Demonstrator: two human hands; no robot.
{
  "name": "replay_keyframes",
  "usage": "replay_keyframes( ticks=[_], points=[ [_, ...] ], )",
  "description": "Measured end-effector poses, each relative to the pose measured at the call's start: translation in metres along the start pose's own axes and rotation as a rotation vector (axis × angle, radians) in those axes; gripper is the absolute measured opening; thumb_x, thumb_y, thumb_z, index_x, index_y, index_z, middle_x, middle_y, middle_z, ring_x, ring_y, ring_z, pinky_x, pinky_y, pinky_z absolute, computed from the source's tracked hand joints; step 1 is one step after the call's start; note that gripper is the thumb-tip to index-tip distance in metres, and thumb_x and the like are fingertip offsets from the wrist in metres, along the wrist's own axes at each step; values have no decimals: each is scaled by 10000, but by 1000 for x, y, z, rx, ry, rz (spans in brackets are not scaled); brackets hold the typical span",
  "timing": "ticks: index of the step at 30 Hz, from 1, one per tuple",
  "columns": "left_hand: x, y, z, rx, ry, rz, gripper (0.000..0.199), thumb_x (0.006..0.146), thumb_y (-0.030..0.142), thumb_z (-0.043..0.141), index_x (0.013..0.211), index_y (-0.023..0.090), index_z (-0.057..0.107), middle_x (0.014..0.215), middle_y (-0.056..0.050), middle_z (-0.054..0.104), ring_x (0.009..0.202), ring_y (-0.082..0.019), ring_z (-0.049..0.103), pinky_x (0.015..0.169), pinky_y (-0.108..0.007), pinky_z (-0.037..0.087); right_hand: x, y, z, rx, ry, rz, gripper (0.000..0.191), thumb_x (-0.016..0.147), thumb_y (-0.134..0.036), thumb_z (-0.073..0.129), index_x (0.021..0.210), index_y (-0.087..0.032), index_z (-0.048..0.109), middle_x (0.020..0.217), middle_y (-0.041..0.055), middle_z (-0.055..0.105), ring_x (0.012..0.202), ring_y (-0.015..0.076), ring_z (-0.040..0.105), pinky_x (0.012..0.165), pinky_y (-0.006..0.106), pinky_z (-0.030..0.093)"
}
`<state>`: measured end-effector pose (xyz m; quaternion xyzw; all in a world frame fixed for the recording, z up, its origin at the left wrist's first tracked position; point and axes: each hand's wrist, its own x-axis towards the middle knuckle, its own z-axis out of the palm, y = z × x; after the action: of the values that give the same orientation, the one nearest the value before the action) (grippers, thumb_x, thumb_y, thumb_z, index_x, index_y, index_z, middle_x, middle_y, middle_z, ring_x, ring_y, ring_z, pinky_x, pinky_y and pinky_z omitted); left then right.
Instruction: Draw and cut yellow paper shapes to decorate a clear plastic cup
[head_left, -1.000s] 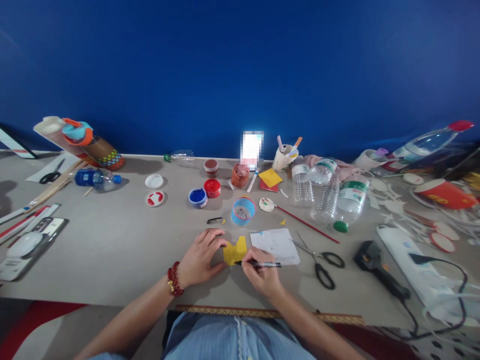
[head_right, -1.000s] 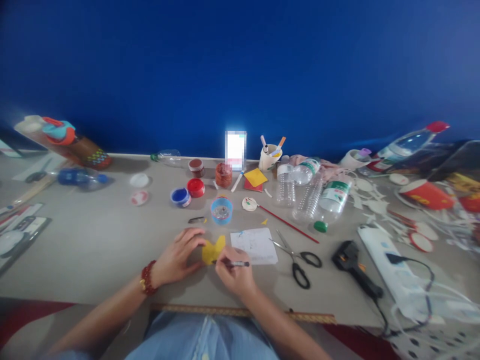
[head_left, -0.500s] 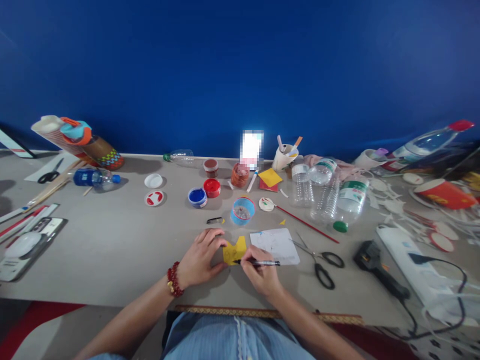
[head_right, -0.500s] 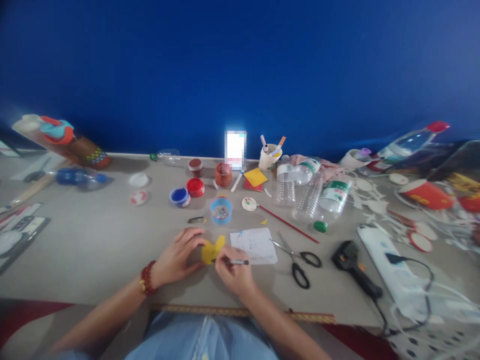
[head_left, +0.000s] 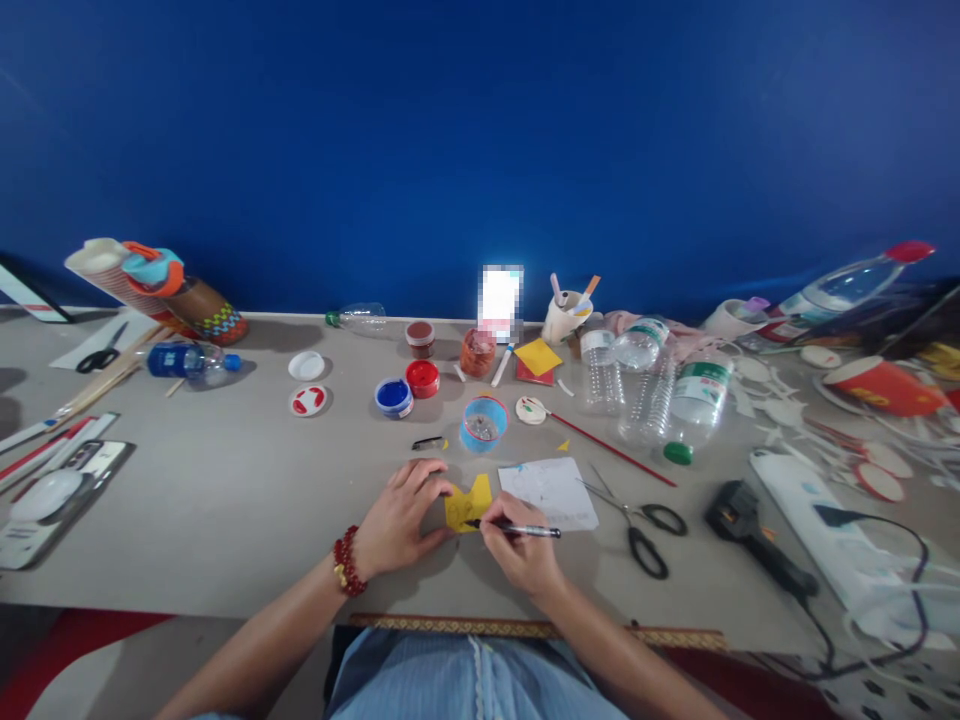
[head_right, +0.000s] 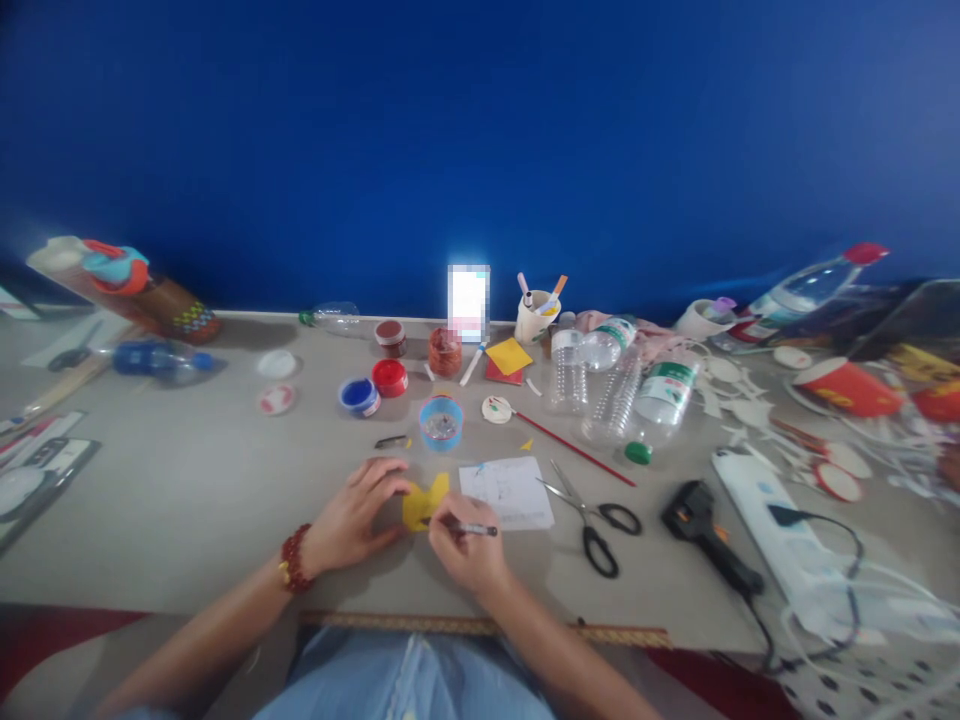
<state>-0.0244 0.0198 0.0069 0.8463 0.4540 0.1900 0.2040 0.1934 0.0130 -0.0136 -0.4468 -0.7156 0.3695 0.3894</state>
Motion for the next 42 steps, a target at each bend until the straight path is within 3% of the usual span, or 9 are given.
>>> replay_keyframes(
  ticks=[21,28,35,42],
  points=[
    [0,-6,2,-32,15,22,526,826,378,643,1292,232,449,1296,-124,491,1204,-300,461,1004,-478,415,0,1,0,17,-17,-4,139,770,-134,497,652,-195,538,552,-31,521,503,111,456,504,220,319],
    [3,-12,4,-65,48,-17,344,914,167,472,1251,223,515,1258,-103,510,1184,-245,487,1007,-420,439,1,-3,-2,45,39,-41,135,759,-131,488,653,-194,544,560,-27,536,499,107,459,501,216,330],
    [6,-14,10,-17,65,-42,302,925,157,459,1205,232,541,1236,-90,513,1150,-239,497,991,-414,443,0,-3,1,43,-21,-37,109,760,-139,506,674,-195,542,542,-37,531,481,101,457,495,211,331],
    [3,-7,1,-42,24,-17,384,835,421,639,1151,227,538,1246,-106,497,1172,-286,472,977,-451,425,2,-5,-2,71,-22,39,102,784,-149,497,713,-197,553,579,-29,554,509,109,483,497,207,346]
  ],
)
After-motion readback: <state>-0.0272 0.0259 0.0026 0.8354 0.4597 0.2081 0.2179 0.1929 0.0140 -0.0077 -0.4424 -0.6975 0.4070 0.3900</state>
